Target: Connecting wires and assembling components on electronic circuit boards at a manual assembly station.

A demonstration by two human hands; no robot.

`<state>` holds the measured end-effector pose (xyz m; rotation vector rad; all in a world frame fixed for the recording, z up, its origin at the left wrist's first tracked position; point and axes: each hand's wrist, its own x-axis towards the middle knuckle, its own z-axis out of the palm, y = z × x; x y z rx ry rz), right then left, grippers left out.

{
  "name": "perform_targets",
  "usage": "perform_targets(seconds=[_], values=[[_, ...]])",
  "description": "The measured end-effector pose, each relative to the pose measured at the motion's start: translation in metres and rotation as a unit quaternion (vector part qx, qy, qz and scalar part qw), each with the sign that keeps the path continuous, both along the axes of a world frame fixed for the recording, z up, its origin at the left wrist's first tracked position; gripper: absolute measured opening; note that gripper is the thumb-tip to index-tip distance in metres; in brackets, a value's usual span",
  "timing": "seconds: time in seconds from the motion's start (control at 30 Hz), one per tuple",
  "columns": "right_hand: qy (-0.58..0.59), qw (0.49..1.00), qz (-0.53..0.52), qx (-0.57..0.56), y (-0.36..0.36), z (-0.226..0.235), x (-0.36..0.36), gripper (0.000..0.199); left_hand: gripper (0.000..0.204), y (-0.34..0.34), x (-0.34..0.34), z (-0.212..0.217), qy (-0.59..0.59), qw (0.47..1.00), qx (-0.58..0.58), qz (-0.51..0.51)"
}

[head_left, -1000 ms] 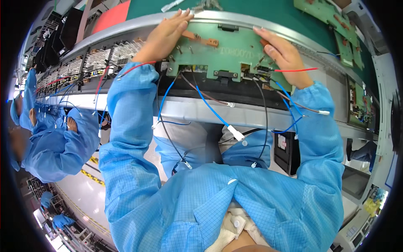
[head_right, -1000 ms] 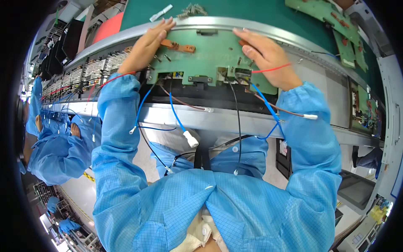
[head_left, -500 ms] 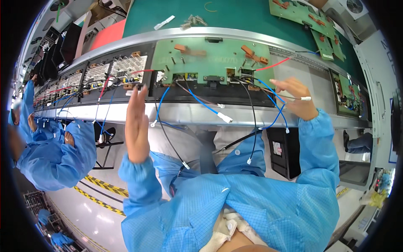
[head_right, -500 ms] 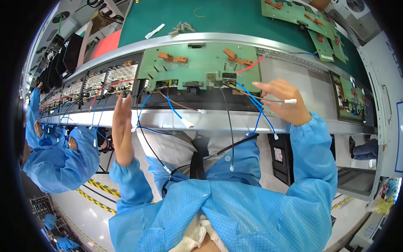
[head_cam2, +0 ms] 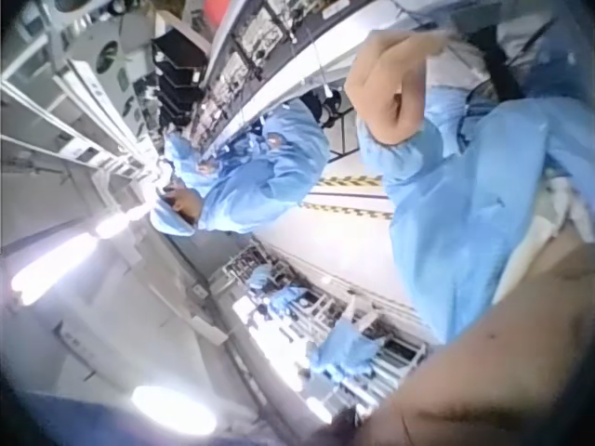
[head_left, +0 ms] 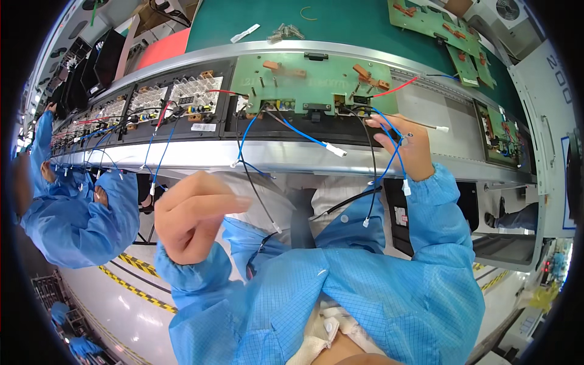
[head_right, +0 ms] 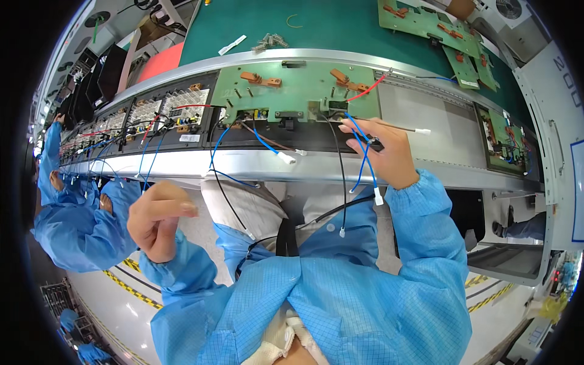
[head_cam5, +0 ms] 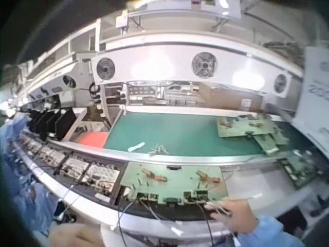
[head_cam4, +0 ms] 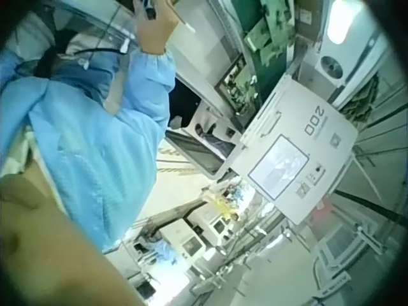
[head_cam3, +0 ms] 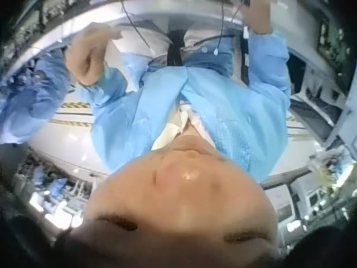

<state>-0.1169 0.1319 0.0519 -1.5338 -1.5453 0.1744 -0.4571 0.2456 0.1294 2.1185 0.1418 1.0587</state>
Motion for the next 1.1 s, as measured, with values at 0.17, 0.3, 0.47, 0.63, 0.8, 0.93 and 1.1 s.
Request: perform_targets(seconds=[0.17, 0.3, 0.47, 0.63, 0.8, 0.93, 1.1], values=[[0.151, 0.987, -0.032, -0.042, -0.033, -0.022, 0.018, 0.029, 0.026, 0.002, 0.031, 0.063, 0.106, 0.982, 0.159, 0.001], [0.067, 0.991, -0.113, -0.036, -0.049, -0.021, 0.016, 0.032, 0.032, 0.006, 0.069, 0.089, 0.234, 0.943, 0.233, 0.04], [0.261, 0.951, 0.052, -0.157, -0.056, -0.018, 0.011, 0.103, 0.016, 0.014, 0.126, 0.056, 0.169, 0.903, 0.38, 0.107], [0.288, 0.94, 0.085, -0.164, -0.037, -0.009, 0.001, 0.109, 0.007, 0.017, 0.176, 0.069, 0.428, 0.781, 0.452, -0.049], [0.292, 0.939, 0.1, -0.151, -0.031, 0.001, 0.001, 0.11, 0.01, 0.017, 0.202, 0.011, 0.398, 0.767, 0.47, -0.178], [0.318, 0.931, 0.105, -0.147, -0.033, 0.004, -0.004, 0.108, 0.014, 0.022, 0.204, 0.011, 0.373, 0.778, 0.459, -0.213], [0.316, 0.939, 0.046, -0.131, -0.022, -0.003, -0.008, 0.103, 0.016, 0.038, 0.203, 0.018, 0.424, 0.798, 0.391, -0.173]])
